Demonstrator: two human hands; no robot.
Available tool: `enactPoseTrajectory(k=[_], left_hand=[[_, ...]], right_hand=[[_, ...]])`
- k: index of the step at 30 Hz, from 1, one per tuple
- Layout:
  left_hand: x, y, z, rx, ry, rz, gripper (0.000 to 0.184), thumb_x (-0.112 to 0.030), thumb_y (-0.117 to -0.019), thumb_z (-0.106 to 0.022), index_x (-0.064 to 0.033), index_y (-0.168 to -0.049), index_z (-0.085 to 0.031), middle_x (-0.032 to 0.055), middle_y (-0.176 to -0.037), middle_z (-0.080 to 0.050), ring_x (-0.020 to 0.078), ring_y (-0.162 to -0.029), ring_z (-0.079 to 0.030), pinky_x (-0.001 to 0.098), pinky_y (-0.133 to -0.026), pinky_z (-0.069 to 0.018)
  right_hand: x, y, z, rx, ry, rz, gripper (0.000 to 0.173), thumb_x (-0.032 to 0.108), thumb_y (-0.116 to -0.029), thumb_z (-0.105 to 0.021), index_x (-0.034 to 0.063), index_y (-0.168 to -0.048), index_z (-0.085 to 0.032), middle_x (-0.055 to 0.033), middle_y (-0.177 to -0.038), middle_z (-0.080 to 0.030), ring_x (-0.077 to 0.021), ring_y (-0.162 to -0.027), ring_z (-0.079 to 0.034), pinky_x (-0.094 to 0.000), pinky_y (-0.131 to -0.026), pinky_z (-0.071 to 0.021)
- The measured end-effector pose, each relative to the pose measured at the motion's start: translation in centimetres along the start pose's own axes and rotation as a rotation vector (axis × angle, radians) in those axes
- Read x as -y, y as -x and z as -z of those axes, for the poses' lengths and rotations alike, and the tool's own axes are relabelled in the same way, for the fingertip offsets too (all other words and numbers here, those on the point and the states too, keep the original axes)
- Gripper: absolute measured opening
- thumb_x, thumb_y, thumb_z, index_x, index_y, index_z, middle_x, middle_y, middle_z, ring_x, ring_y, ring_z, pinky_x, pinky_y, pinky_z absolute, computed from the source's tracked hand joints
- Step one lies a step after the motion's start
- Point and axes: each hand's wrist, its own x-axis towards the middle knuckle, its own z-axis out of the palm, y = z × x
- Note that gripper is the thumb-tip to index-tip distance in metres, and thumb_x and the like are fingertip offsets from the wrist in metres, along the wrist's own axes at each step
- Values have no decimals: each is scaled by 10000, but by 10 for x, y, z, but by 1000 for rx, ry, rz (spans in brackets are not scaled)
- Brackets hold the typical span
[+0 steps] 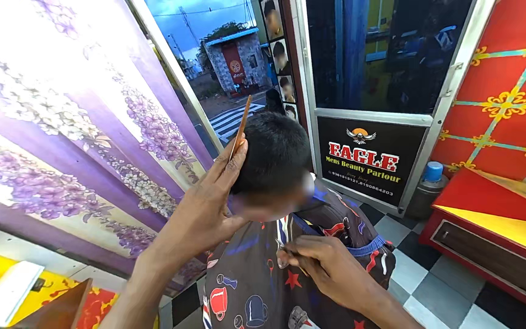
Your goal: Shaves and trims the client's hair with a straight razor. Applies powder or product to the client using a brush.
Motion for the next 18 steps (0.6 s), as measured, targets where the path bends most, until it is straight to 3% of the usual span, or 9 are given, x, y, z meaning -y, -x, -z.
enactPoseTrajectory(k=[1,3,5,7,10,12,14,18], left_hand=[[5,0,5,5,74,-21,962,-562,-877,-702,-203,-1650,-255,4,-1708,-214,147,-1450,-434,382,-1081,-501],[15,0,12,-20,209,-49,744,-516,-972,-614,-189,-1601,-388,15,-1644,-368,124,-1460,-426,357,-1152,-447],[21,0,20,-46,285,-46,561,-427,-1048,-519,-181,-1550,-478,-3,-1586,-464,88,-1393,-500,301,-1127,-463],[26,3,24,-142,332,-29,463,-359,-1085,-449,-149,-1482,-560,-7,-1506,-554,62,-1212,-614,255,-979,-526],[29,10,27,-287,343,-4,470,-369,-1064,-517,-98,-1441,-587,42,-1448,-605,150,-1251,-630,323,-1051,-537],[19,11,26,-323,238,-6,509,-407,-1030,-568,-107,-1441,-589,59,-1456,-592,150,-1271,-612,320,-1049,-532],[4,7,21,-294,101,-43,555,-422,-992,-613,-115,-1453,-583,71,-1492,-554,154,-1313,-574,347,-1071,-503],[-26,-2,0,-176,-95,-111,767,-555,-939,-635,-106,-1541,-479,44,-1626,-410,278,-1496,-386,519,-1223,-330]], right_hand=[[2,10,6,21,-57,14,277,242,-1090,-495,120,-1168,-730,-4,-1083,-752,-111,-972,-718,-356,-858,-606],[3,31,18,18,-162,2,286,254,-1098,-479,105,-1193,-704,5,-1073,-752,-84,-960,-718,-314,-851,-613],[-2,52,32,-14,-232,-44,303,262,-1104,-457,88,-1232,-670,-9,-1011,-740,-98,-887,-713,-308,-792,-621],[-10,71,49,-35,-247,-132,306,246,-1100,-463,75,-1272,-651,-21,-937,-724,-111,-786,-703,-302,-704,-626],[-22,96,68,9,-118,-391,277,204,-1065,-495,95,-1252,-670,-5,-886,-725,-114,-679,-687,-300,-603,-607],[-25,104,69,-71,31,-501,281,185,-1038,-486,125,-1235,-676,30,-902,-739,-113,-700,-706,-312,-621,-618],[-24,103,71,-207,-8,-440,276,178,-1046,-484,109,-1247,-660,10,-923,-750,-141,-759,-734,-318,-666,-643],[-11,86,70,-414,-112,-259,216,214,-1050,-522,110,-1196,-642,-38,-949,-754,-186,-827,-740,-293,-709,-637]])
